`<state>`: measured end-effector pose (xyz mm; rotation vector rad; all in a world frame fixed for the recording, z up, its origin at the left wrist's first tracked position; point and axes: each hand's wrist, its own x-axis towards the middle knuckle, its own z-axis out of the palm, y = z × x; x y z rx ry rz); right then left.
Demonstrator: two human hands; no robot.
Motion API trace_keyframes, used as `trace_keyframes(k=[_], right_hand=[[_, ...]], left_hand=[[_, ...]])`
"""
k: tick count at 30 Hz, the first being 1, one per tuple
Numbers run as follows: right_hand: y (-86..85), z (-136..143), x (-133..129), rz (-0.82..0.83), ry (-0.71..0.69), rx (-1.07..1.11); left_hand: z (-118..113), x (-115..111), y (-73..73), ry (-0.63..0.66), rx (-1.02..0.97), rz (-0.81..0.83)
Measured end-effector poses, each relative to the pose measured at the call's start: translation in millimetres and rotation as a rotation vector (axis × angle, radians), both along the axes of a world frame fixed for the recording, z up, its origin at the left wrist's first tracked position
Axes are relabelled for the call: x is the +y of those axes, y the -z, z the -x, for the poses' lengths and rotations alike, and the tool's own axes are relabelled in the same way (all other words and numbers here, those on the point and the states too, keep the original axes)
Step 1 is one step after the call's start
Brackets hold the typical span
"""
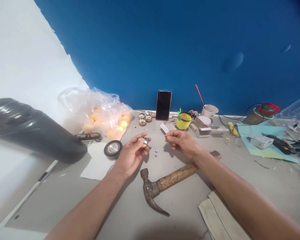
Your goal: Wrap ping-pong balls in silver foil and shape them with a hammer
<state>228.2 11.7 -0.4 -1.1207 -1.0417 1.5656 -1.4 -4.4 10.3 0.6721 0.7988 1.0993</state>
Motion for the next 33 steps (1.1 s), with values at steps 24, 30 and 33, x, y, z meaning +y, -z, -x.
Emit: trace_keyframes(k=[24,30,33], right_hand=[[-11.9,21,-20,-0.031,-0.158,0.026],[-13.6,20,-20,-0.036,-0.167,-0.006],[-15.3,19,-20,-0.046,-0.176,-0.017]], left_hand=[[-12,-22,-7.8,-0.03,0.507,-0.289],[-13,-22,-9.1,-0.043,0.452,-0.275],[-13,-22,-7.1,-0.036,0.49,-0.316]])
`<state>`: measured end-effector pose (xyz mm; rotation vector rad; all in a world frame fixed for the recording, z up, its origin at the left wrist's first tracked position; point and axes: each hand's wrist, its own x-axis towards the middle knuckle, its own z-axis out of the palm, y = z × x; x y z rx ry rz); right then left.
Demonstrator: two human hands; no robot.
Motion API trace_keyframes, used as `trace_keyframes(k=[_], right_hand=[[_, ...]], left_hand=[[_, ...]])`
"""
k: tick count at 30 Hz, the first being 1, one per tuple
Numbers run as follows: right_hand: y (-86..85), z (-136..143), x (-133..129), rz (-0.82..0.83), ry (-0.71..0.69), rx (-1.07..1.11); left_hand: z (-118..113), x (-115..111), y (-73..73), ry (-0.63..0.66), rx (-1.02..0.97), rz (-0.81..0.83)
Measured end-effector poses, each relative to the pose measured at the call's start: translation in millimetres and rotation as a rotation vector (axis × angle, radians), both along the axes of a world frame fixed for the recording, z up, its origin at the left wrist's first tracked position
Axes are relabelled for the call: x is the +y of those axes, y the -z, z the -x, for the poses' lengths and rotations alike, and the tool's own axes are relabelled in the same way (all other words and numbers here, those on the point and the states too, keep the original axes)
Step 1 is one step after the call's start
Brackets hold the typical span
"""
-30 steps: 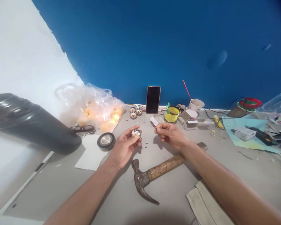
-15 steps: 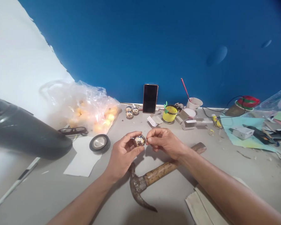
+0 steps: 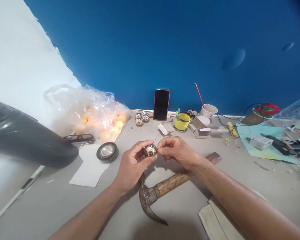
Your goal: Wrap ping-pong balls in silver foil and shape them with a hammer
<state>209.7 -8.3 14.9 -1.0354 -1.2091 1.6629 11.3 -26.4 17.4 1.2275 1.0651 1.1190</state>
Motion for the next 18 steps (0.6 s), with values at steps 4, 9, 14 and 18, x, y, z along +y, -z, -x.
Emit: trace_keyframes(k=[4,9,14,18], right_hand=[[-2.7,-1.2,0.0,0.006,-0.017,-0.024],[-2.1,-2.3,0.8,0.001,-0.019,-0.051],[-1.4,-2.9,0.5,-0.01,-0.013,-0.096],[-5.5,-2.1,0.2,-0.014,-0.015,-0.131]], left_hand=[[0.8,0.0,2.5,0.021,0.047,-0.029],[0.9,-0.9,3.8,0.022,0.075,-0.045],[0.3,-1.0,4.1,0.008,0.114,-0.084],[0.2,-0.2,5.1,0.008,0.148,-0.122]])
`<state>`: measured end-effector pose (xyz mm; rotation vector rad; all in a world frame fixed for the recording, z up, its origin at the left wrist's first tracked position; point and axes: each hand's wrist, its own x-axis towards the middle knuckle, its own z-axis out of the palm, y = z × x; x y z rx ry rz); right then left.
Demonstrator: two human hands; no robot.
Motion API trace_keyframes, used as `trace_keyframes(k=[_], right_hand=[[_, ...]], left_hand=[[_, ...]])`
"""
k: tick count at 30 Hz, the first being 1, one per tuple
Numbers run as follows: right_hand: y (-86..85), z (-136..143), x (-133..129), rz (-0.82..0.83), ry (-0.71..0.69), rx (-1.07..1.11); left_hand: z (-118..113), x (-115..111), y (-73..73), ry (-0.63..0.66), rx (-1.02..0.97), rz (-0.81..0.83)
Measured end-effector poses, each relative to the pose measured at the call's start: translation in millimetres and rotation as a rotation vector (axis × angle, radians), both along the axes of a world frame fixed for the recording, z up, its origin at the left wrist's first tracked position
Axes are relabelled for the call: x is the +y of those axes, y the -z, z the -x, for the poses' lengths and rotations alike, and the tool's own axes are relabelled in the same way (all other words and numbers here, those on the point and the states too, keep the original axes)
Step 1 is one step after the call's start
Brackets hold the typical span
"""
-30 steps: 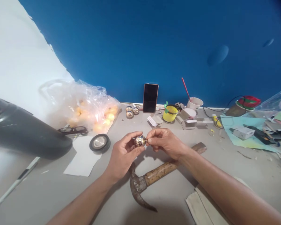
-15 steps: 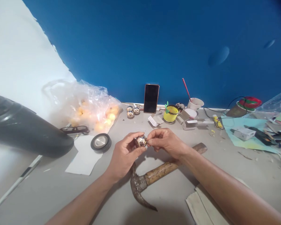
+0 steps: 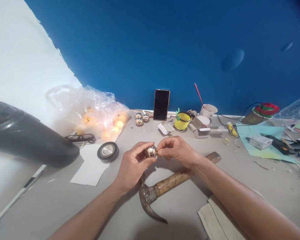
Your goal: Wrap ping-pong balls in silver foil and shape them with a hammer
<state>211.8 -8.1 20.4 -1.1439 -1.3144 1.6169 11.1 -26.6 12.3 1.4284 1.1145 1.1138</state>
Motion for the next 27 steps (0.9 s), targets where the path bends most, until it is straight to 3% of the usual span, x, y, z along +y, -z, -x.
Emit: trace_keyframes(k=[11,16,19,23,27], right_hand=[[-3.2,9,-8,-0.136,0.065,-0.152],[-8.4,6,-9,-0.186,0.018,-0.162],[-11.8,0,-6,-0.152,-0.036,-0.043],[-10.7,-8,1,-0.168,0.039,0.107],[-2.3,-11,8,-0.178,0.089,-0.069]], left_hand=[[-2,-7,3.3,-0.082,0.053,-0.116],[-2,-8,0.1,-0.039,-0.037,0.053],[-2,-6,-1.2,0.024,-0.115,0.189],[-2,-4,-1.9,0.085,-0.288,0.324],[-1,-1,-2.2,0.115,-0.453,0.425]])
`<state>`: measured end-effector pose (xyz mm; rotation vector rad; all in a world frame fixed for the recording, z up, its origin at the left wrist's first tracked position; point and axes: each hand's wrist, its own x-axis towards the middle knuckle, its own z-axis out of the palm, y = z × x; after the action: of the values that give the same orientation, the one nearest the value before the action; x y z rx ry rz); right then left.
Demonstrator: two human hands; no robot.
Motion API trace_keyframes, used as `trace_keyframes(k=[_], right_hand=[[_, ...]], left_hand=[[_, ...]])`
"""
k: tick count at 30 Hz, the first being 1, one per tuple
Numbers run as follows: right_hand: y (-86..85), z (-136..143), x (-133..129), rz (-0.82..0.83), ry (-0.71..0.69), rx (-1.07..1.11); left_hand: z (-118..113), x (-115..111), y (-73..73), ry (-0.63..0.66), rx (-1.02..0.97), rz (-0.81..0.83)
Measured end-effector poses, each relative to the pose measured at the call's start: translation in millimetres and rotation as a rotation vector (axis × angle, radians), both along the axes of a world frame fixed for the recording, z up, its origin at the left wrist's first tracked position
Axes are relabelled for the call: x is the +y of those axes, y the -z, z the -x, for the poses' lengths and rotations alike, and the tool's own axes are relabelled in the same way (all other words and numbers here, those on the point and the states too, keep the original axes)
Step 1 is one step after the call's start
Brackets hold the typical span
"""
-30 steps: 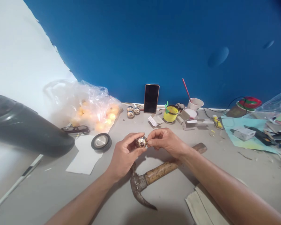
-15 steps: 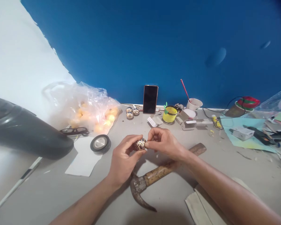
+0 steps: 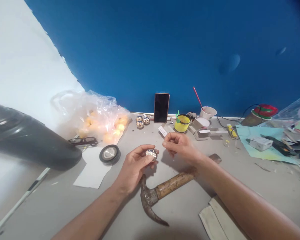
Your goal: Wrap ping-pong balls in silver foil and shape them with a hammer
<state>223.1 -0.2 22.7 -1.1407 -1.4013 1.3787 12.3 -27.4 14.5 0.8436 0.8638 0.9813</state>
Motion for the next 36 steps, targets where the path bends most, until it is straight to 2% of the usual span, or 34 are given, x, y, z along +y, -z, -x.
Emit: trace_keyframes(k=[5,9,16,20,22,24,26,27,29,31,33,36], right_hand=[[4.3,3,-1,0.024,-0.049,-0.287],[2.8,8,-6,-0.04,-0.093,-0.44],[6.3,12,-7,-0.128,-0.119,-0.624],[1.4,10,-10,-0.139,-0.145,-0.671],[-4.4,11,-16,-0.146,-0.245,-0.703],[-9.6,13,-28,-0.183,-0.446,-0.757],[-11.5,19,-43,-0.281,-0.613,-0.876],[-11.0,23,-49,-0.366,-0.631,-0.956],[-8.5,31,-60,-0.485,-0.582,-1.067],[-7.2,35,-64,-0.547,-0.528,-1.074],[-10.8,33,-61,-0.555,-0.514,-1.037],[-26.9,16,-51,-0.487,-0.56,-0.987]], left_hand=[[4,8,-0.1,-0.011,-0.11,0.075],[7,12,1.4,-0.01,-0.234,0.171],[6,14,4.7,-0.037,-0.183,0.099],[9,20,4.6,-0.089,-0.313,0.184],[11,22,3.2,-0.094,-0.359,0.222],[12,23,1.3,-0.097,-0.359,0.211],[13,22,-0.8,-0.078,-0.35,0.19],[14,22,-1.8,-0.067,-0.354,0.191],[15,22,-3.4,-0.056,-0.382,0.217],[17,24,-4.3,-0.053,-0.426,0.255],[19,26,-4.3,-0.035,-0.459,0.269],[22,29,-3.0,-0.013,-0.46,0.245]])
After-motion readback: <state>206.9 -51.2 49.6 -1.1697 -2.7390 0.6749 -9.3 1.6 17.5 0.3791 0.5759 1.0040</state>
